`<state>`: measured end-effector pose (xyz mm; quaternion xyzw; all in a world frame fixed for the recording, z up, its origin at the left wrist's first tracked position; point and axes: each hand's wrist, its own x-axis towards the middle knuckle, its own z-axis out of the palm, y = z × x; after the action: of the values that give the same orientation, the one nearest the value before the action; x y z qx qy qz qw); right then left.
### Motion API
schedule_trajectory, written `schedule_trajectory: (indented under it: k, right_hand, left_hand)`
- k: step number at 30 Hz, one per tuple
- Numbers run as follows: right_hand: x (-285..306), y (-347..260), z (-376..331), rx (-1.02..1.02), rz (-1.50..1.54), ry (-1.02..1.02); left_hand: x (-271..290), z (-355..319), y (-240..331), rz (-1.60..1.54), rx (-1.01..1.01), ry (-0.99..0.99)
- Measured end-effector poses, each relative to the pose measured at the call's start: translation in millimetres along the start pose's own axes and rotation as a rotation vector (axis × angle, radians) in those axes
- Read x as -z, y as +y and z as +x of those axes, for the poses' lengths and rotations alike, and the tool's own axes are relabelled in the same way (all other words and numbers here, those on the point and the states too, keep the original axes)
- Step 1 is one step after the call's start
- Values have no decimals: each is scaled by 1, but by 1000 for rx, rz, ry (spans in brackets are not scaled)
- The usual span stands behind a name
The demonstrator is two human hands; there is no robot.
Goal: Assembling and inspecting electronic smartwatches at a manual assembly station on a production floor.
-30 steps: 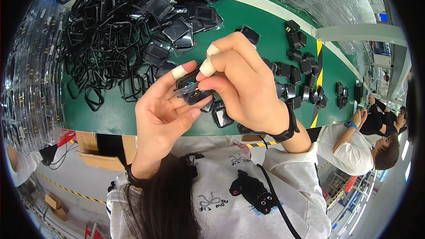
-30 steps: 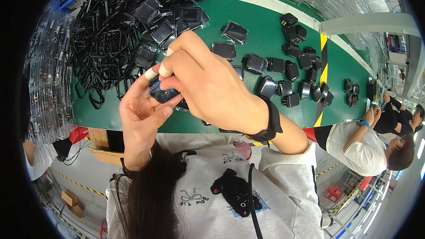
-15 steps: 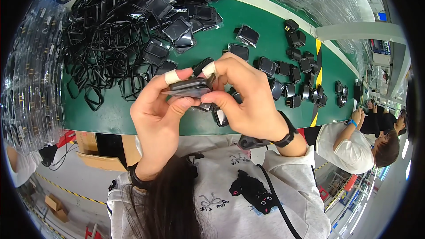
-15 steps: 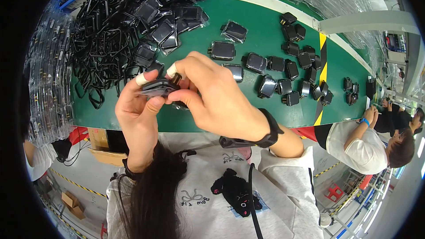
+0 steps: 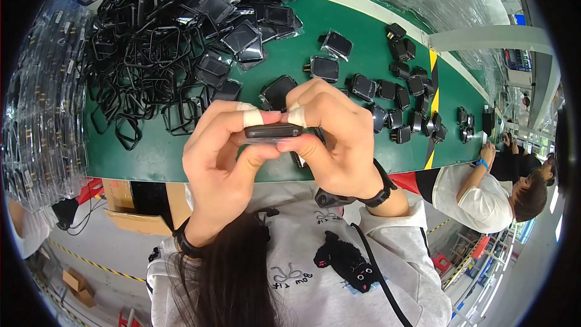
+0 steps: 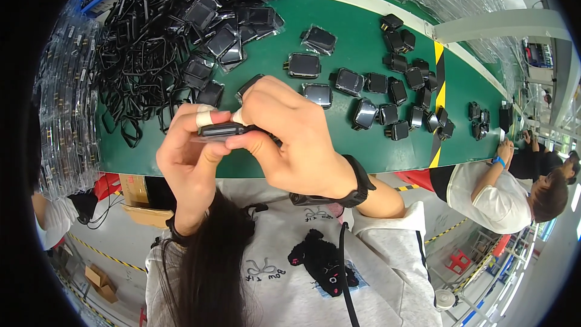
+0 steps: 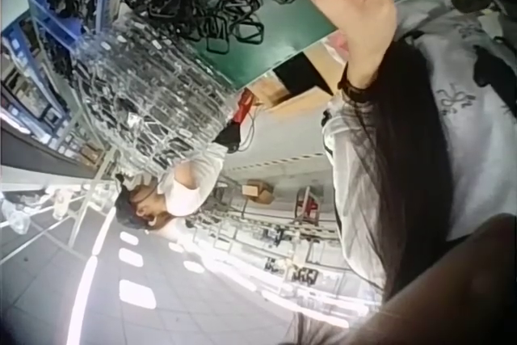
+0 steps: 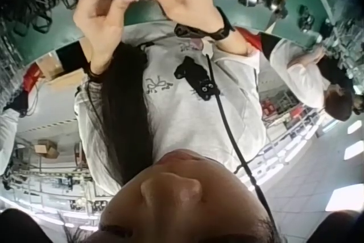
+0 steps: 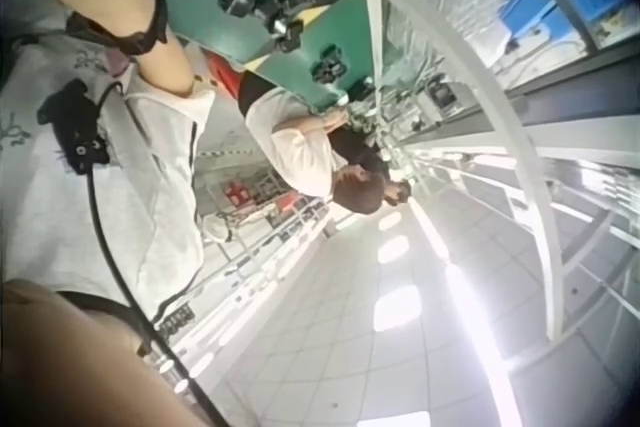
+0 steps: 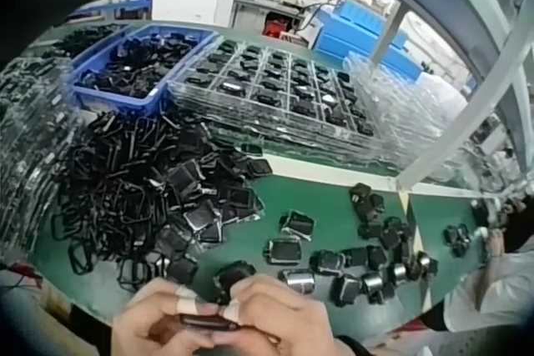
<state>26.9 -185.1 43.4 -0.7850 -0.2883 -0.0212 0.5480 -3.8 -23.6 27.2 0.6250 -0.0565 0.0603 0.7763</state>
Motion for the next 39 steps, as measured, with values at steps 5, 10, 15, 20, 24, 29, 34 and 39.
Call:
schedule_trajectory:
  k: [5, 10, 15, 20, 24, 29, 34, 39]
  right_hand:
    - [-5, 7, -6, -15, 107, -5]
    - [-1, 9, -16, -276, 375, 31]
    - [1, -14, -8, -23, -122, 32]
    - [-9, -13, -13, 99, -314, 210]
    - [-6, -10, -24, 128, -351, 324]
    - [37, -1, -42, -193, -303, 137]
    - [96, 16, -49, -367, -665, 224]
    - [119, 41, -55, -367, -878, 68]
  left_hand:
    - [6, -3, 0, 169, -36, -19]
    - [-6, 1, 1, 117, -13, 57]
    - [-10, 3, 3, 446, -188, 98]
    - [-20, 2, 7, 658, -425, 3]
    - [-35, 5, 4, 648, -502, -29]
    - [-56, 1, -20, 283, 36, -104]
    - [-94, 12, -42, 270, 104, -253]
    - [-100, 17, -50, 629, -17, -245]
